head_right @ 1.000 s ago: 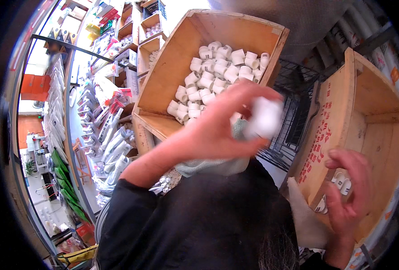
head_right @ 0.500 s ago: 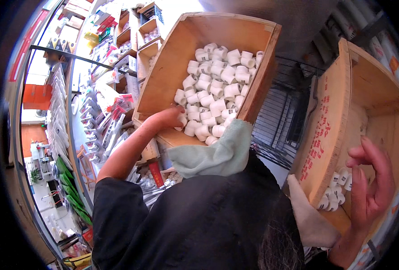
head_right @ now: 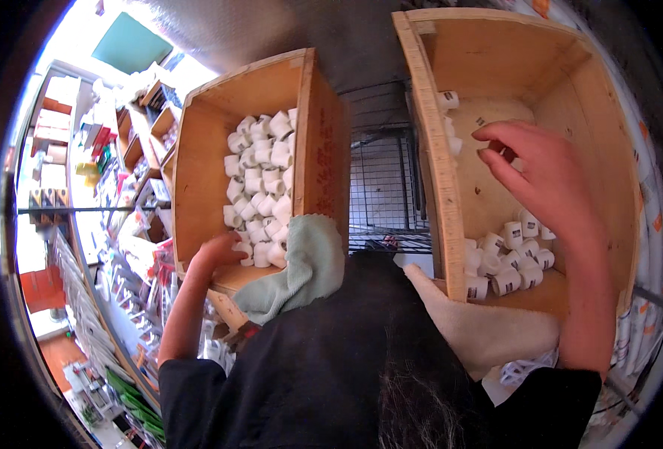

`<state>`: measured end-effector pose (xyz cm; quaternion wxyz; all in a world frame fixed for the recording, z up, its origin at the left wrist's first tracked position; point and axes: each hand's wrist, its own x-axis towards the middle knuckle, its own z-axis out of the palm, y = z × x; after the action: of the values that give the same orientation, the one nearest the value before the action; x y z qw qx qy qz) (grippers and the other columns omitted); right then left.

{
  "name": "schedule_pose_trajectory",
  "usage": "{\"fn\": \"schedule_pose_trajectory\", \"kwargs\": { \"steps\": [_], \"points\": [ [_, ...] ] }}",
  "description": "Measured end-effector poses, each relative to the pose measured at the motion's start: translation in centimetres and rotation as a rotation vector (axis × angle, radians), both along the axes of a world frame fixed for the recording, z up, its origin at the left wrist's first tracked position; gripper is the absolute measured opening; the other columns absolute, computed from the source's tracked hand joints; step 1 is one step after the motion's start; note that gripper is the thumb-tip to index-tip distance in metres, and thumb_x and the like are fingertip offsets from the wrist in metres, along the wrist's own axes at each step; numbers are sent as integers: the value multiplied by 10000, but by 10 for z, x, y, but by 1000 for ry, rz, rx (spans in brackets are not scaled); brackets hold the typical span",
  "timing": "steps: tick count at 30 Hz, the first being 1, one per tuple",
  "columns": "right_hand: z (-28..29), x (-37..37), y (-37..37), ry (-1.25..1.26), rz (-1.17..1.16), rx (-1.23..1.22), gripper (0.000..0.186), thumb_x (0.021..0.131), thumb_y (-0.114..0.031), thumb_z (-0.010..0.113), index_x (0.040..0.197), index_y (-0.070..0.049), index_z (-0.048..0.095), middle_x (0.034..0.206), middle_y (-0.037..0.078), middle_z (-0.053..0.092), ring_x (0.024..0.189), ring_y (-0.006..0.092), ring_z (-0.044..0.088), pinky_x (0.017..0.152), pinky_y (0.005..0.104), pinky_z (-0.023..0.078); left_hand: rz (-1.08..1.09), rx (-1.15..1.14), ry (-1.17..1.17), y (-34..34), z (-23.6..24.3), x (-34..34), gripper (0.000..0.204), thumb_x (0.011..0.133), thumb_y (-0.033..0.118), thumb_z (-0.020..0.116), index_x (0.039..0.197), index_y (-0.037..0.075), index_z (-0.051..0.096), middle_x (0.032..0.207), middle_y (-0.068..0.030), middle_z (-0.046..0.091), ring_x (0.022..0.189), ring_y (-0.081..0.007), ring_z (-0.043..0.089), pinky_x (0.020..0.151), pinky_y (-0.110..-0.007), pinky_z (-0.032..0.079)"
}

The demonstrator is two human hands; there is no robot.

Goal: The person repeatedly picks small white cylindrical objects from a wooden crate and transfers them into a second wooden crate. The person uses a light green cloth to handle the items, wiping them before placing them in the destination crate. The task continues throughout the clip with a repetitive pick-and-place motion.

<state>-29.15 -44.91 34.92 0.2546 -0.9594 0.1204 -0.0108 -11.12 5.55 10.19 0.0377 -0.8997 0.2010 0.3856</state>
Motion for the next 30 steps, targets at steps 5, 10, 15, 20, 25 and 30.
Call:
{"fn": "schedule_pose_trajectory", "kwargs": {
  "steps": [5,10,15,20,25,30],
  "points": [
    [-35,-3,-21,464,93,-144,236,836,-144,674,1053,-54,699,989,138,706,892,284,681,810,371,534,-83,-25,-172,-13,17,-2,550,735,413,763,1149,74,638,1127,-171,634,1058,-348,620,867,-475,511],
    [-61,-9,-22,773,187,-142,275,795,-198,725,1036,-66,719,1000,137,714,917,301,687,830,385,534,-8,-226,-320,-40,24,-11,473,791,343,735,1169,83,623,1117,-139,635,1035,-325,624,826,-447,520],
    [-66,-7,-7,1085,279,-209,286,782,-261,742,1002,-78,743,992,159,717,929,305,687,844,385,533,23,-358,-306,-40,18,-17,429,809,298,724,1162,77,620,1104,-121,642,1002,-318,635,819,-434,522],
    [-101,-26,-9,1130,476,-353,358,722,-355,778,913,-53,759,924,167,721,902,323,694,809,424,549,101,-381,-300,-30,12,-13,382,818,287,709,1132,82,637,1080,-132,653,978,-336,640,809,-446,519],
    [-123,-41,-19,1181,427,-233,404,687,-361,781,963,-67,757,1018,177,714,942,316,693,826,394,544,109,-388,-284,-32,11,-13,364,828,293,686,1121,82,641,1072,-140,654,958,-345,643,802,-446,518],
    [-90,-19,-7,1295,306,-135,476,663,-316,809,1076,-96,720,1102,189,686,1022,351,656,878,389,526,145,-439,-319,-32,13,-11,367,832,291,680,1128,80,636,1080,-131,655,965,-343,642,817,-441,516]
  ]
}}
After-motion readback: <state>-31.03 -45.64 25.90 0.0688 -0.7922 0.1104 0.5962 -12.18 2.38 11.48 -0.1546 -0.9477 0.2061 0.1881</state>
